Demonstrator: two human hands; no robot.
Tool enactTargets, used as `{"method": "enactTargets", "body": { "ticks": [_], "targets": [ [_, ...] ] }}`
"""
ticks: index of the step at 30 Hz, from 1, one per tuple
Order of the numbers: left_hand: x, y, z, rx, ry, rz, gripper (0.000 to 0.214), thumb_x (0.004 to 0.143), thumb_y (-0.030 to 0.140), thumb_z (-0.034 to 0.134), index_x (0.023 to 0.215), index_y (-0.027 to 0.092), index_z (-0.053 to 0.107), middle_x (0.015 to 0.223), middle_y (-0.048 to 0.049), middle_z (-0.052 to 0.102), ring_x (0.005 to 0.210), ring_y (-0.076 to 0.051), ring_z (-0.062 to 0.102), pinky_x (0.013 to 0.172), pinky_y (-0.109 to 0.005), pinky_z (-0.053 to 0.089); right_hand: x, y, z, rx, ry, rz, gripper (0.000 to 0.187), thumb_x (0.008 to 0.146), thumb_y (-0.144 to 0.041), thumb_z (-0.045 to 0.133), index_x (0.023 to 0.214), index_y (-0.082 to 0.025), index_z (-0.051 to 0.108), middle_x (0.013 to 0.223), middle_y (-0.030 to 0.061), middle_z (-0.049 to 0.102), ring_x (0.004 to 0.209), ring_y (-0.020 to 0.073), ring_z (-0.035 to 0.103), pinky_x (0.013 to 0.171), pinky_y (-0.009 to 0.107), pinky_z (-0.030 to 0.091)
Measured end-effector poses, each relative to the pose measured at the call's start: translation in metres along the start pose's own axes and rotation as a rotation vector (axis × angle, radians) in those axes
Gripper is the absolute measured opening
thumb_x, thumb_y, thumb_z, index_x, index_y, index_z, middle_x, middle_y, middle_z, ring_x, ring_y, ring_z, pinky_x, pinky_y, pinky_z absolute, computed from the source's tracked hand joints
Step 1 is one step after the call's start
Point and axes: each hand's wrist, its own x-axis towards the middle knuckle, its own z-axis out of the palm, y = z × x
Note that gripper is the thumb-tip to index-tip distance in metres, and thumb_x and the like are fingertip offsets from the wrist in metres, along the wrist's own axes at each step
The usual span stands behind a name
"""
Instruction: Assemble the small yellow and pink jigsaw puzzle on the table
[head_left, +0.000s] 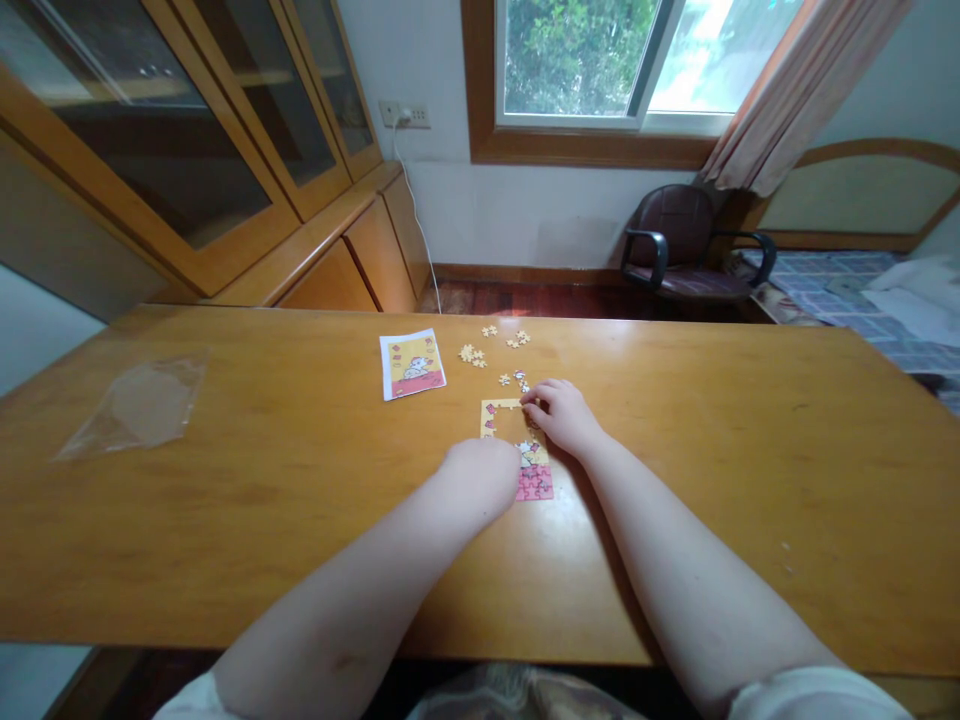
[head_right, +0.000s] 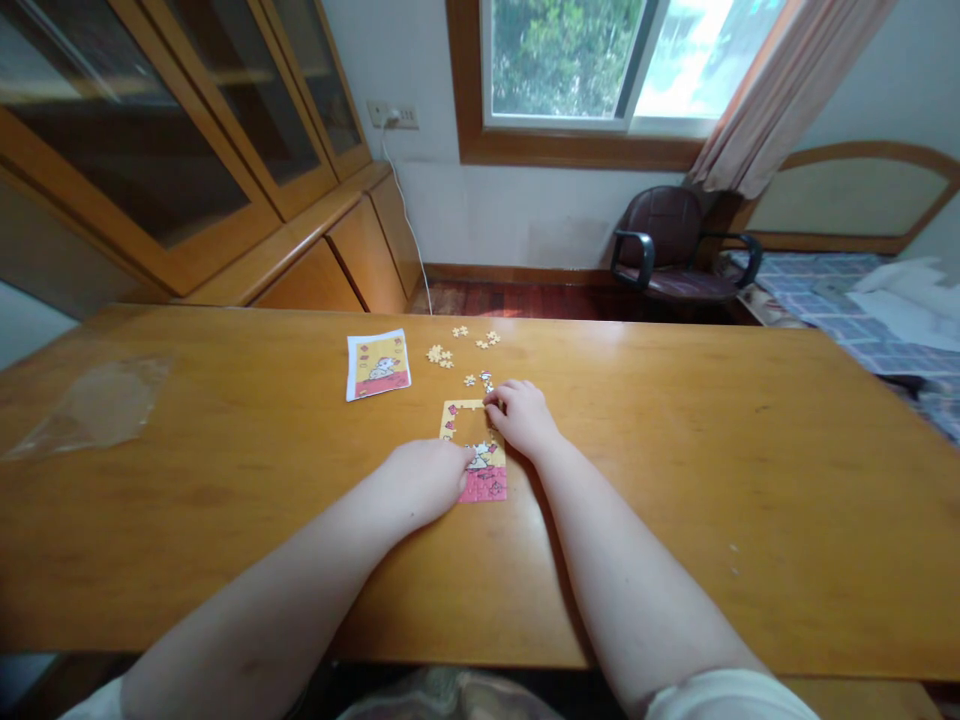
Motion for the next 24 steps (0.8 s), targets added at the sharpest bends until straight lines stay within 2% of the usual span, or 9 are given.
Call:
{"method": "enactTargets", "body": {
  "ticks": [7,11,14,17,20,22,24],
  "targets": [
    [-0.004,0.002,-0.004,0.000,-0.072,0.016,0.032,0.084,0.016,0.044,0.103,0.018,0.069,0.096,-0.0187,0.070,0.088,-0.033,0.067,0.070,-0.039,0.049,0.000,0.000,0.001,-0.011,0.009,0.002,0.013,0.083,-0.019,0.058,0.085,-0.022,0.070,0.093,0.0041,0.067,0.092,0.0196,0.057,0.087,0.032,0.040],
    [0.000,-0.002,-0.007,-0.008,-0.040,0.042,0.028,0.085,0.020,0.044,0.093,0.019,0.070,0.093,-0.0154,0.071,0.085,-0.030,0.067,0.069,-0.035,0.048,0.000,0.001,0.001,-0.004,0.007,0.009,0.013,0.083,-0.019,0.058,0.084,-0.022,0.071,0.093,0.0042,0.068,0.092,0.0199,0.057,0.088,0.032,0.040],
    [0.011,-0.011,-0.006,-0.064,0.096,0.092,0.025,0.086,0.025,0.045,0.085,0.022,0.070,0.086,-0.0103,0.070,0.080,-0.025,0.065,0.067,-0.031,0.046,-0.001,0.001,0.001,0.000,0.012,0.005,0.013,0.082,-0.019,0.058,0.084,-0.022,0.071,0.093,0.0039,0.068,0.092,0.0200,0.057,0.088,0.032,0.040],
    [0.030,-0.029,-0.001,-0.144,0.339,0.066,0.027,0.090,0.029,0.041,0.091,0.023,0.068,0.087,-0.0072,0.069,0.080,-0.022,0.062,0.070,-0.030,0.044,-0.001,0.001,0.001,-0.002,0.018,0.001,0.013,0.082,-0.018,0.059,0.085,-0.022,0.070,0.092,0.0036,0.068,0.091,0.0201,0.057,0.087,0.032,0.041],
    [0.053,-0.051,0.006,-0.181,0.521,0.033,0.029,0.092,0.027,0.040,0.104,0.021,0.066,0.098,-0.0077,0.066,0.091,-0.021,0.059,0.080,-0.030,0.042,-0.001,0.000,0.002,-0.001,0.022,0.009,0.013,0.081,-0.018,0.059,0.084,-0.022,0.071,0.092,0.0035,0.068,0.091,0.0200,0.057,0.087,0.032,0.040],
    [0.066,-0.064,0.012,-0.168,0.566,0.071,0.033,0.091,0.030,0.044,0.117,0.021,0.062,0.107,-0.0090,0.061,0.100,-0.023,0.055,0.089,-0.032,0.039,0.000,0.000,0.002,-0.002,0.024,0.013,0.013,0.081,-0.018,0.059,0.085,-0.022,0.071,0.092,0.0037,0.068,0.091,0.0199,0.057,0.088,0.032,0.040],
    [0.076,-0.071,0.018,-0.111,0.575,0.074,0.039,0.092,0.036,0.046,0.127,0.027,0.058,0.110,-0.0085,0.058,0.102,-0.024,0.051,0.091,-0.036,0.038,0.000,-0.001,0.001,-0.005,0.021,0.011,0.013,0.082,-0.018,0.059,0.085,-0.021,0.071,0.092,0.0040,0.068,0.091,0.0195,0.057,0.087,0.032,0.040]
  ]
}}
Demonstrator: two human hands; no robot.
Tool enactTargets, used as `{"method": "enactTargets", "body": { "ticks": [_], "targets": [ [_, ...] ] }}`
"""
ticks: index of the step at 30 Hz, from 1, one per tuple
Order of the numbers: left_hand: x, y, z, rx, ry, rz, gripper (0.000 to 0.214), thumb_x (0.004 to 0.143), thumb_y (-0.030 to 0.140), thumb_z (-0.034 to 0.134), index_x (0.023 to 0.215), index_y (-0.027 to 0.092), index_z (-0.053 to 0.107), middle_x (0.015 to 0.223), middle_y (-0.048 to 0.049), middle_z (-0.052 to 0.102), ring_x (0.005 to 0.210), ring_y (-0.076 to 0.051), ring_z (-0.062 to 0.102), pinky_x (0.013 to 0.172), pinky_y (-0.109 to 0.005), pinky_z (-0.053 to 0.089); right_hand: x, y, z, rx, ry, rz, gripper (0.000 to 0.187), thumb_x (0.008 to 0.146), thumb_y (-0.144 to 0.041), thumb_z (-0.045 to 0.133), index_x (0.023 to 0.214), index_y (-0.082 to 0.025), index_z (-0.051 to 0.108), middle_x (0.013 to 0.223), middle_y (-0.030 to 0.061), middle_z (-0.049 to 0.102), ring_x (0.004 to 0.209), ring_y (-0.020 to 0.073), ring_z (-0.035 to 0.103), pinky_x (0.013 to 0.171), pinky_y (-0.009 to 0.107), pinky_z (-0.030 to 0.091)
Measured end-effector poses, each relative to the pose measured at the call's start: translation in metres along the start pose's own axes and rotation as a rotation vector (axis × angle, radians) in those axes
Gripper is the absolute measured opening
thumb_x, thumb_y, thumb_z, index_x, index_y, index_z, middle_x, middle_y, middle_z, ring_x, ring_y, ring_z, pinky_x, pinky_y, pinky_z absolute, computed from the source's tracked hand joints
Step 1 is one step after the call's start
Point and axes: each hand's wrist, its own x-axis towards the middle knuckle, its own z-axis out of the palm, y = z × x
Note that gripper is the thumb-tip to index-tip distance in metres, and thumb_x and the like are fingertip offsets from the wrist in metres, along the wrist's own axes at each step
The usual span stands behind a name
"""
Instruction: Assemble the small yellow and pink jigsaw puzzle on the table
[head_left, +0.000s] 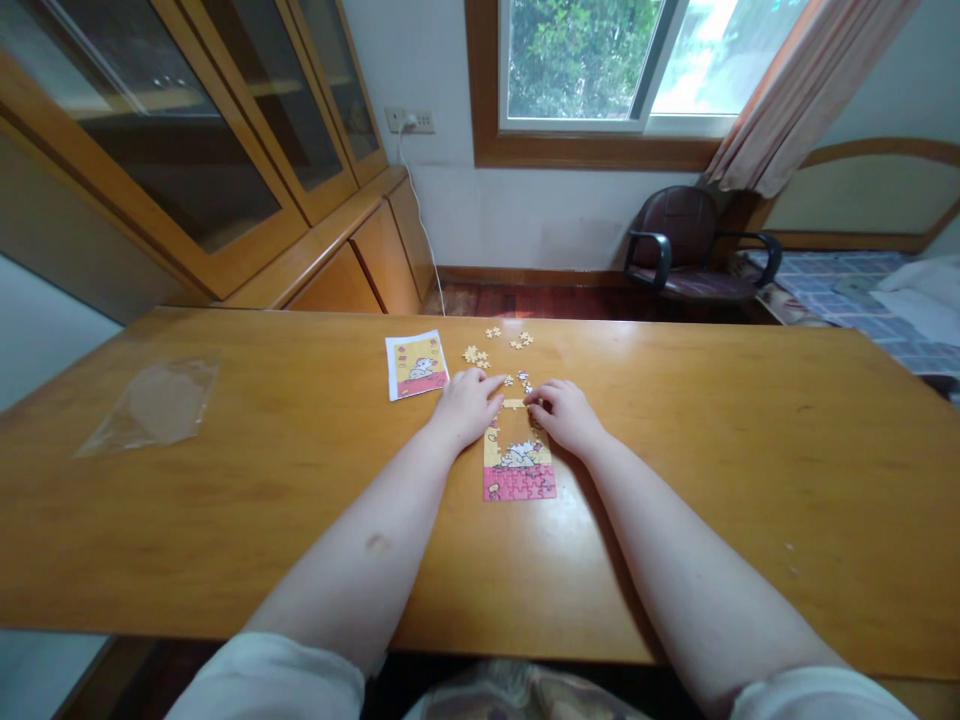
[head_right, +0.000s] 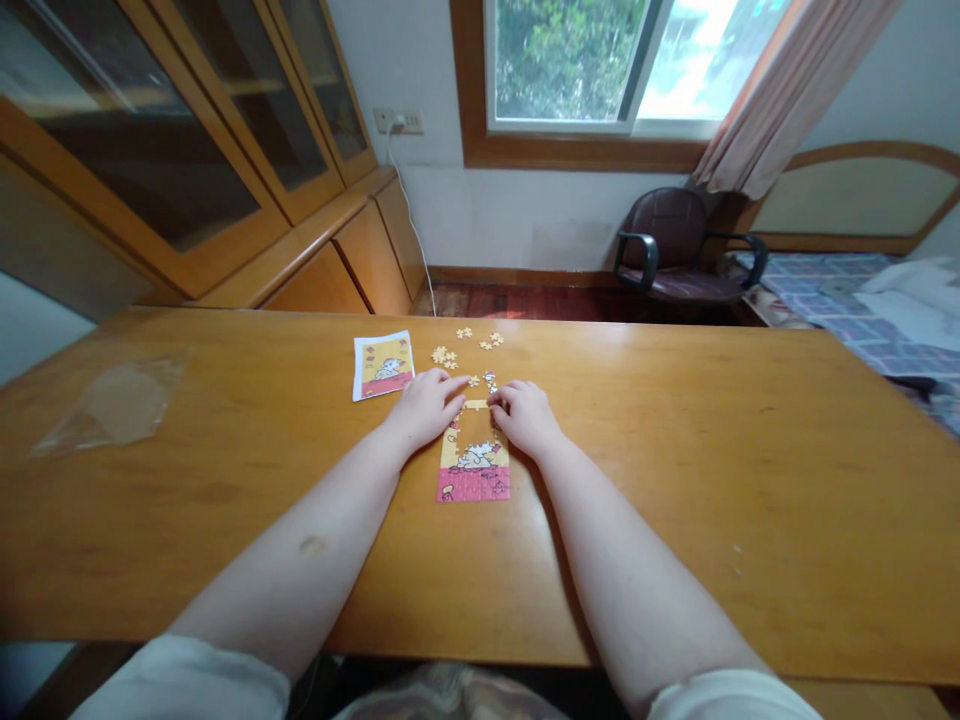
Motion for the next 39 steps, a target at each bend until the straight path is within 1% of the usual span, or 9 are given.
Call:
{"method": "enactTargets", "body": {
  "ticks": [3,9,12,14,16,21,25,31,39],
  "targets": [
    [0.002,-0.003,0.009,0.076,0.005,0.010,0.041,0.091,0.041,0.046,0.131,0.033,0.055,0.115,-0.0071,0.055,0.103,-0.026,0.048,0.092,-0.040,0.036,0.000,0.000,-0.001,-0.002,-0.009,-0.004,0.013,0.082,-0.018,0.059,0.086,-0.021,0.071,0.092,0.0044,0.068,0.090,0.0189,0.057,0.086,0.031,0.040],
    [0.001,-0.002,0.010,0.120,0.052,-0.090,0.034,0.090,0.024,0.045,0.115,0.029,0.068,0.104,-0.0073,0.059,0.096,-0.025,0.050,0.085,-0.037,0.038,0.000,0.001,-0.001,0.005,-0.012,-0.004,0.012,0.083,-0.020,0.059,0.085,-0.021,0.071,0.092,0.0043,0.068,0.092,0.0191,0.057,0.087,0.031,0.040],
    [0.001,-0.005,0.006,0.120,0.086,-0.110,0.039,0.089,0.021,0.044,0.122,0.030,0.063,0.104,-0.0074,0.059,0.096,-0.025,0.050,0.083,-0.037,0.038,0.000,0.002,-0.001,0.016,-0.011,-0.005,0.012,0.083,-0.020,0.059,0.085,-0.021,0.071,0.092,0.0043,0.067,0.092,0.0192,0.057,0.087,0.032,0.040],
    [0.001,-0.006,0.004,0.120,0.062,-0.103,0.039,0.090,0.023,0.044,0.123,0.033,0.062,0.105,-0.0070,0.059,0.096,-0.024,0.050,0.084,-0.036,0.038,0.000,0.002,0.000,0.019,-0.009,-0.003,0.011,0.083,-0.020,0.060,0.085,-0.021,0.071,0.091,0.0044,0.067,0.091,0.0192,0.057,0.087,0.032,0.040],
    [0.002,-0.007,0.003,0.119,0.017,-0.093,0.035,0.092,0.027,0.043,0.118,0.034,0.066,0.104,-0.0065,0.060,0.096,-0.024,0.051,0.084,-0.037,0.038,0.000,0.002,0.000,0.020,-0.009,-0.001,0.011,0.083,-0.020,0.060,0.085,-0.021,0.071,0.091,0.0043,0.067,0.091,0.0190,0.057,0.087,0.032,0.041],
    [0.002,-0.008,0.001,0.113,0.002,-0.147,0.031,0.090,0.024,0.046,0.107,0.028,0.071,0.103,-0.0068,0.062,0.098,-0.025,0.053,0.085,-0.037,0.040,0.001,0.002,0.000,0.021,-0.013,0.001,0.011,0.083,-0.021,0.060,0.085,-0.021,0.071,0.092,0.0042,0.067,0.092,0.0188,0.057,0.087,0.031,0.040],
    [0.002,-0.008,-0.001,0.116,0.029,-0.155,0.030,0.089,0.024,0.048,0.113,0.025,0.066,0.106,-0.0074,0.061,0.100,-0.024,0.054,0.086,-0.036,0.041,0.000,0.002,0.000,0.022,-0.012,-0.003,0.011,0.083,-0.021,0.060,0.084,-0.022,0.071,0.092,0.0039,0.068,0.091,0.0187,0.057,0.087,0.031,0.040],
    [0.001,-0.008,-0.003,0.147,-0.071,-0.177,0.028,0.089,0.027,0.048,0.109,0.024,0.067,0.105,-0.0090,0.062,0.100,-0.026,0.056,0.085,-0.039,0.043,0.000,0.003,0.001,0.022,-0.003,-0.008,0.011,0.083,-0.021,0.060,0.084,-0.022,0.071,0.091,0.0034,0.067,0.090,0.0186,0.057,0.086,0.031,0.040],
    [-0.001,-0.011,-0.005,0.133,-0.087,-0.252,0.026,0.089,0.029,0.048,0.109,0.023,0.064,0.108,-0.0106,0.059,0.101,-0.027,0.057,0.085,-0.040,0.046,0.000,0.004,0.001,0.019,0.003,-0.010,0.010,0.083,-0.022,0.060,0.084,-0.022,0.070,0.090,0.0032,0.067,0.089,0.0189,0.057,0.085,0.031,0.040]
  ]
}}
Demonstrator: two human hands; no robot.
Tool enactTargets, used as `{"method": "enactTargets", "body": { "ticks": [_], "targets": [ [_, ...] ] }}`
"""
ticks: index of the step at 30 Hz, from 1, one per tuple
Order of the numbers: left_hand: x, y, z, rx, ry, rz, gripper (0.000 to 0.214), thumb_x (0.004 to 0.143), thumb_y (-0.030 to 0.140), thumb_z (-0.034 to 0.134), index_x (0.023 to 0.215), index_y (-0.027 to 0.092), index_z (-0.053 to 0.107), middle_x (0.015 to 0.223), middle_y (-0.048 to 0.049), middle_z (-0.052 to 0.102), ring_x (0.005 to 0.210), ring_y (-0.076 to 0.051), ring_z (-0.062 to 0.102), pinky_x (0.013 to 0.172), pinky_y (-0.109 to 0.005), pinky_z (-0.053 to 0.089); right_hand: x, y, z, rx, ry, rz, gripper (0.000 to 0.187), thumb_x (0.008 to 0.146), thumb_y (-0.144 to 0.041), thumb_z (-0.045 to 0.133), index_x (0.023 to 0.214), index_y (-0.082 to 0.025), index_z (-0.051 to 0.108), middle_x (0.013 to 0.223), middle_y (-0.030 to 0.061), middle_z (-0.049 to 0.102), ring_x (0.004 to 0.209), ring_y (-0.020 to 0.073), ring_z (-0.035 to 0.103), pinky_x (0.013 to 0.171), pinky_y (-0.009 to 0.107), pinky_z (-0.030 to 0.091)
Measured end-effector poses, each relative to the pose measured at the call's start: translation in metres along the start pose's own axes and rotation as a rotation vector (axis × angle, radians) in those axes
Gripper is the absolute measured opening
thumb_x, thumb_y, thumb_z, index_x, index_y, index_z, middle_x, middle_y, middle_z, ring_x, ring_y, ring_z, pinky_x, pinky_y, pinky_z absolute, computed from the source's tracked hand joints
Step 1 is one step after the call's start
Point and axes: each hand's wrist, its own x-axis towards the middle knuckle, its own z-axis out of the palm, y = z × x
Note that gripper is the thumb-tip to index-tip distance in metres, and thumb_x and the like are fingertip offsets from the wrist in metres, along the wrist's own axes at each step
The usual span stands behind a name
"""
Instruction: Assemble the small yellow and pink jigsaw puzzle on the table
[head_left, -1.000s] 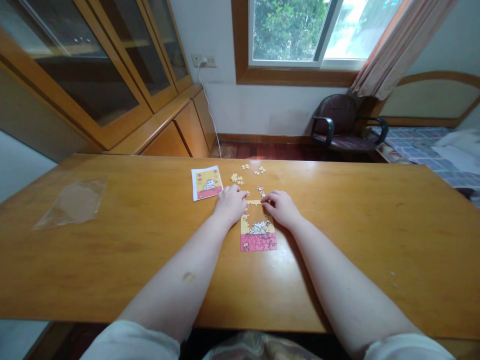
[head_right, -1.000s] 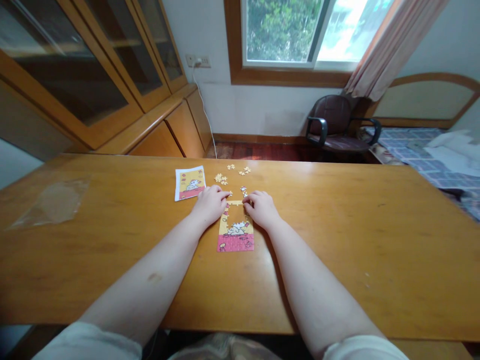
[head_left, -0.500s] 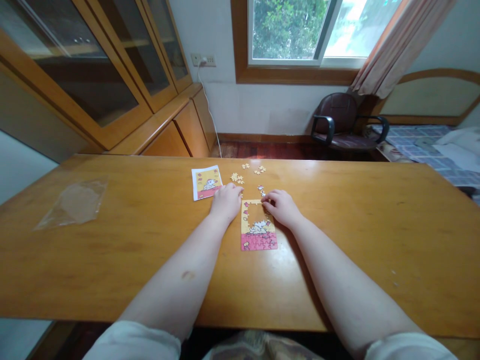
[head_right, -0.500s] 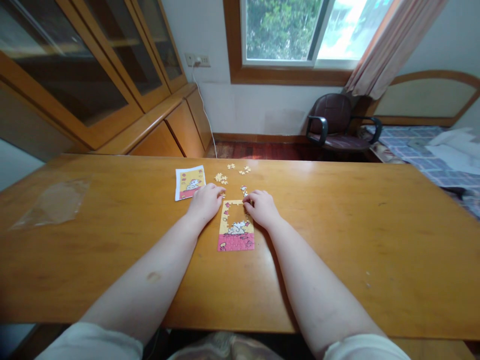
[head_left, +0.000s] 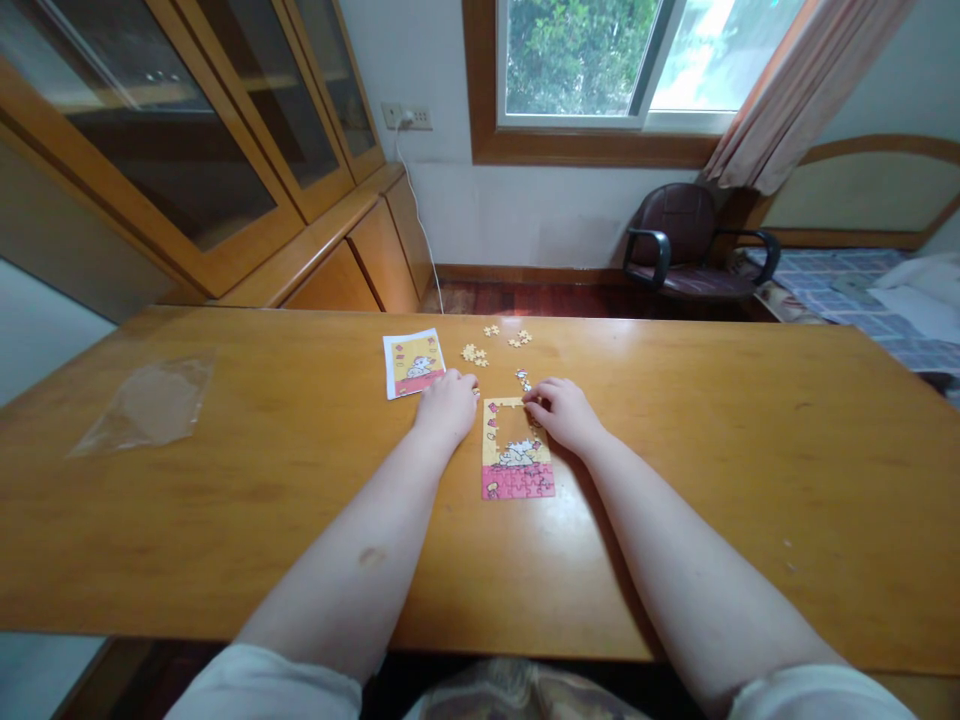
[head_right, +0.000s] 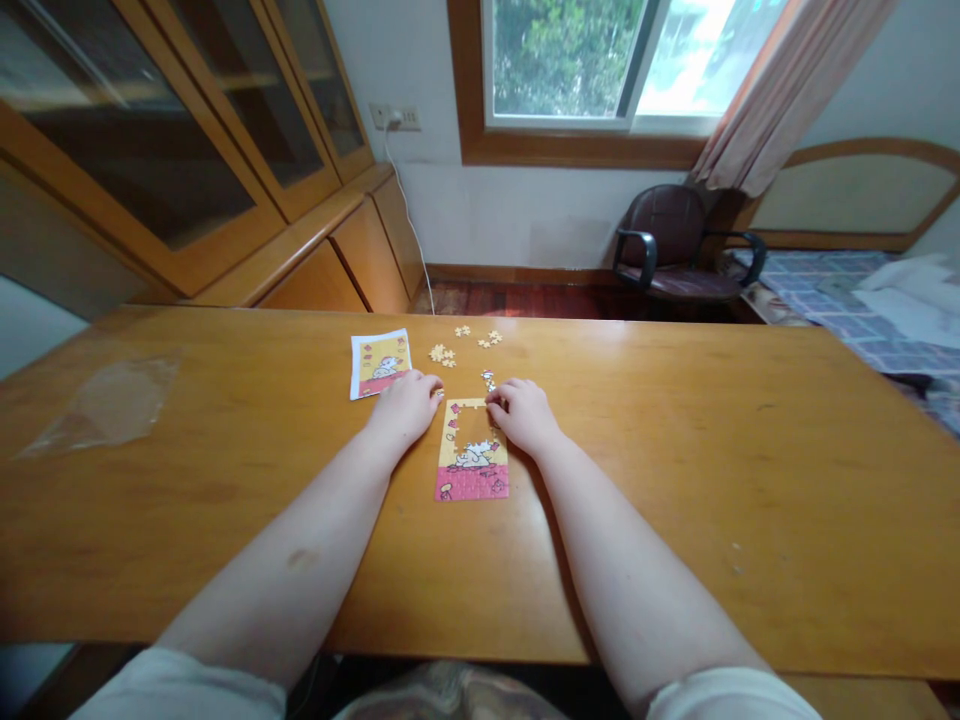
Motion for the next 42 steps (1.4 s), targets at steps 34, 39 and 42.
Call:
{"method": "enactTargets", "body": {
  "ticks": [34,39,42],
  "targets": [
    [-0.030,0.017,-0.033,-0.404,-0.351,0.186,0.006,0.073,0.022,0.062,0.077,0.021,0.057,0.078,0.0021,0.066,0.070,-0.014,0.059,0.059,-0.024,0.039,0.001,0.000,-0.001,0.002,-0.013,0.002,0.011,0.083,-0.022,0.060,0.084,-0.022,0.071,0.091,0.0036,0.067,0.090,0.0183,0.057,0.086,0.031,0.039],
    [-0.036,0.032,-0.025,-0.265,-0.386,0.234,0.010,0.069,0.016,0.064,0.071,0.021,0.056,0.073,0.0023,0.064,0.066,-0.015,0.057,0.054,-0.025,0.034,0.001,0.000,-0.001,0.000,-0.010,0.000,0.011,0.083,-0.022,0.060,0.084,-0.022,0.071,0.092,0.0032,0.068,0.090,0.0182,0.057,0.085,0.030,0.040],
    [-0.044,0.028,-0.027,-0.267,-0.304,0.241,0.006,0.073,0.021,0.063,0.077,0.022,0.058,0.081,0.0004,0.066,0.072,-0.016,0.059,0.058,-0.026,0.037,0.001,0.000,-0.001,0.002,-0.015,0.006,0.012,0.083,-0.022,0.059,0.083,-0.022,0.071,0.092,0.0034,0.068,0.091,0.0184,0.057,0.086,0.031,0.039]
  ]
}}
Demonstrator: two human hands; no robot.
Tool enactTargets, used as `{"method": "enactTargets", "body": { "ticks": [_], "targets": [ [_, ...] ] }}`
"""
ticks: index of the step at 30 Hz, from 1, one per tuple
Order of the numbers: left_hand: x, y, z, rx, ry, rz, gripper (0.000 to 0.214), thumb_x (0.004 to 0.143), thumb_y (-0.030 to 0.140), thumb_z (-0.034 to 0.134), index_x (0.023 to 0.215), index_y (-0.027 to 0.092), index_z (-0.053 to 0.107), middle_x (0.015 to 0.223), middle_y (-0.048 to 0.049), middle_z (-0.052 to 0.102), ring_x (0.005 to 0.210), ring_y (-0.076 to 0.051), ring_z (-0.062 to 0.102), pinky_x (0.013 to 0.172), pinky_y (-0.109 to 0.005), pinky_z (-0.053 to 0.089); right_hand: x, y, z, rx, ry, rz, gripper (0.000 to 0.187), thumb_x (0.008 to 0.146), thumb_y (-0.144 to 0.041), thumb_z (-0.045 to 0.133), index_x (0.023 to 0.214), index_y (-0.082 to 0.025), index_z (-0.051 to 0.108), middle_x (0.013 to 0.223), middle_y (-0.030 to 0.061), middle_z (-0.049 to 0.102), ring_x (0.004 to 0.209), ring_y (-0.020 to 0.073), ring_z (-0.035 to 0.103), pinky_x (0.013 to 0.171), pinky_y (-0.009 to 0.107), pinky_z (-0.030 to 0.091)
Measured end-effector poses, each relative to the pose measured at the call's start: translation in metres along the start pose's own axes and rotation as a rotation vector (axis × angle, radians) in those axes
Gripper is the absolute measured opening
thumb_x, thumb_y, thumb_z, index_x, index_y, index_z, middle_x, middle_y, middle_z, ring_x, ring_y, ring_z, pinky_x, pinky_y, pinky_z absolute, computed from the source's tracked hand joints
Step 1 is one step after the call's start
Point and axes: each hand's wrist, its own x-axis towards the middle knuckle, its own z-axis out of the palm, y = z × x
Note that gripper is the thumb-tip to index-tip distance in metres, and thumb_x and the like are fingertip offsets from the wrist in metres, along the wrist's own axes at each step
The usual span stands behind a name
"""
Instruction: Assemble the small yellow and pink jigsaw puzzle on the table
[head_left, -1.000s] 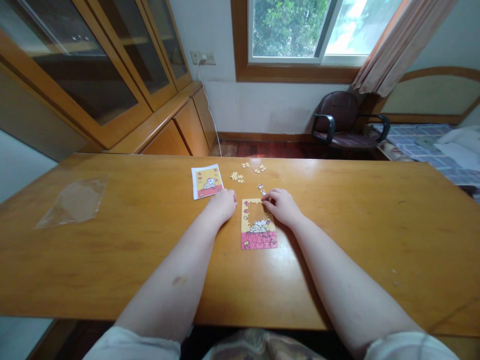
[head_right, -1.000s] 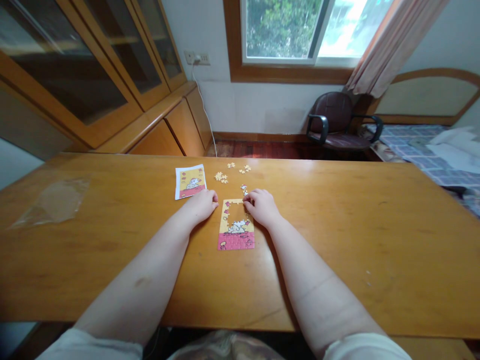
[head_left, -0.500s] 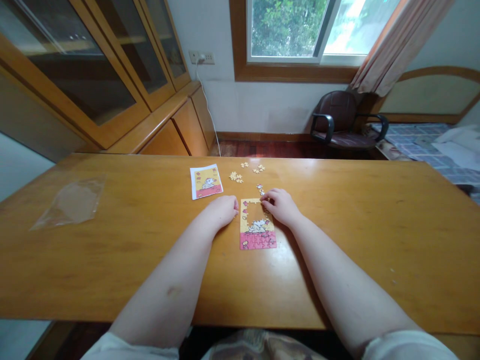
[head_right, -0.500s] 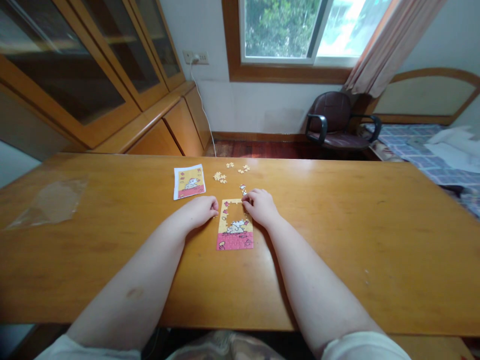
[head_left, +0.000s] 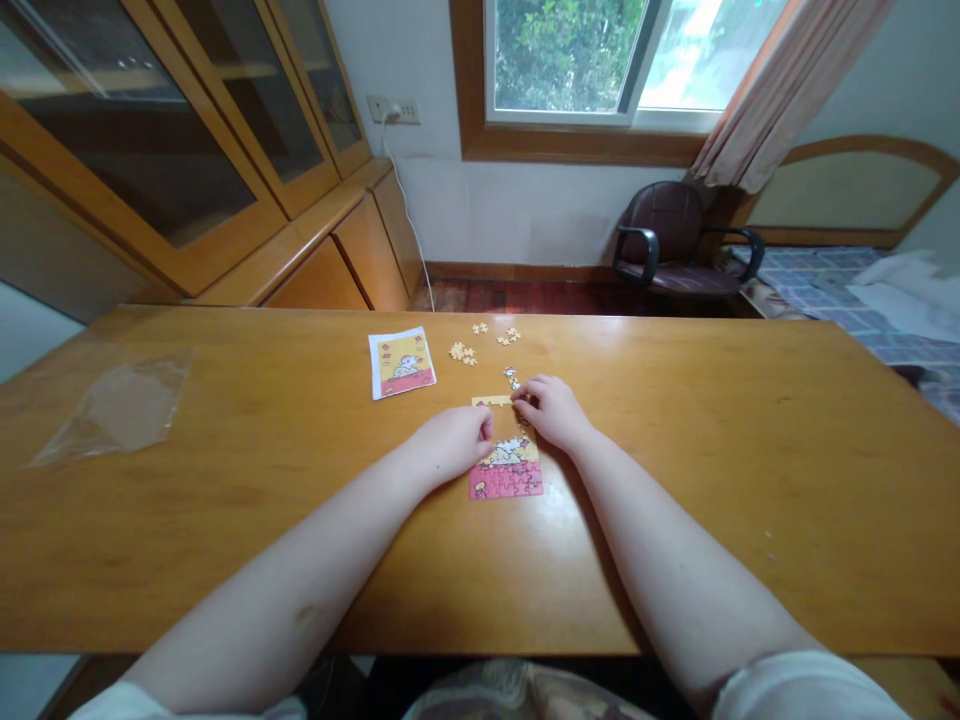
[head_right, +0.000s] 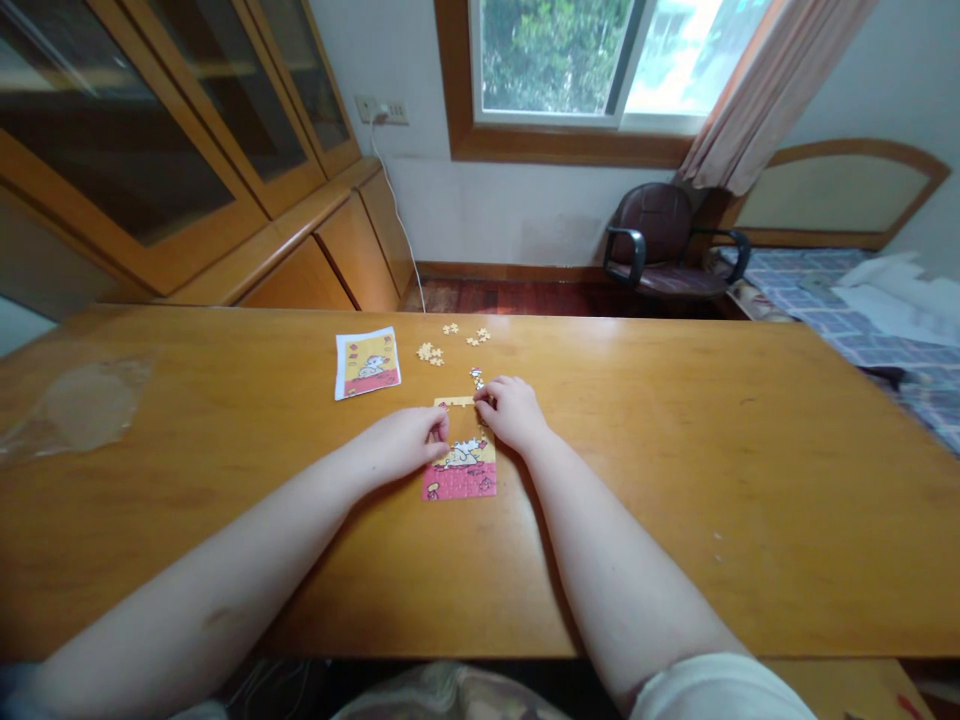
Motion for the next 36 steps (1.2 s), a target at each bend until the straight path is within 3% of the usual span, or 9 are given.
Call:
{"method": "enactTargets", "body": {
  "ticks": [3,5,10,16,22,36],
  "targets": [
    [-0.016,-0.007,-0.002,-0.043,0.163,0.046,0.009,0.083,0.028,0.053,0.084,0.022,0.060,0.088,-0.0012,0.066,0.080,-0.017,0.059,0.067,-0.027,0.041,0.000,0.000,0.000,0.003,0.000,0.001,0.011,0.083,-0.022,0.060,0.083,-0.022,0.071,0.091,0.0034,0.068,0.089,0.0182,0.057,0.085,0.030,0.040],
    [-0.025,-0.013,-0.002,-0.039,0.192,0.073,0.014,0.085,0.031,0.050,0.086,0.023,0.062,0.085,-0.0006,0.065,0.078,-0.016,0.058,0.068,-0.027,0.041,0.000,-0.001,0.000,0.000,0.000,0.002,0.011,0.083,-0.022,0.060,0.083,-0.022,0.071,0.090,0.0031,0.067,0.088,0.0179,0.057,0.084,0.030,0.040],
    [-0.028,-0.022,-0.002,0.043,0.165,0.092,0.020,0.083,0.035,0.053,0.094,0.026,0.067,0.079,0.0009,0.064,0.072,-0.015,0.058,0.065,-0.026,0.039,0.000,-0.001,-0.001,-0.011,-0.002,-0.005,0.011,0.083,-0.021,0.060,0.084,-0.022,0.071,0.091,0.0027,0.067,0.088,0.0176,0.057,0.084,0.030,0.040],
    [-0.026,-0.016,0.003,0.077,0.073,0.080,0.018,0.079,0.036,0.054,0.091,0.025,0.063,0.077,0.0007,0.065,0.071,-0.017,0.059,0.060,-0.026,0.037,0.000,0.000,-0.001,0.002,-0.005,-0.013,0.010,0.083,-0.020,0.060,0.084,-0.022,0.070,0.090,0.0027,0.067,0.088,0.0175,0.057,0.085,0.030,0.040],
    [-0.025,-0.014,0.014,0.052,0.036,0.094,0.026,0.078,0.036,0.056,0.101,0.028,0.063,0.078,0.0010,0.067,0.073,-0.019,0.062,0.061,-0.027,0.039,0.000,0.000,-0.001,0.019,0.001,-0.005,0.011,0.083,-0.021,0.060,0.083,-0.022,0.070,0.090,0.0033,0.067,0.090,0.0181,0.057,0.086,0.030,0.040],
    [-0.020,-0.017,0.016,0.069,0.064,0.062,0.026,0.079,0.039,0.056,0.101,0.028,0.063,0.078,0.0005,0.068,0.075,-0.020,0.064,0.061,-0.027,0.041,0.000,-0.001,-0.001,0.014,0.010,-0.001,0.011,0.083,-0.021,0.060,0.083,-0.022,0.071,0.089,0.0033,0.067,0.089,0.0181,0.057,0.085,0.030,0.041]
  ]
}}
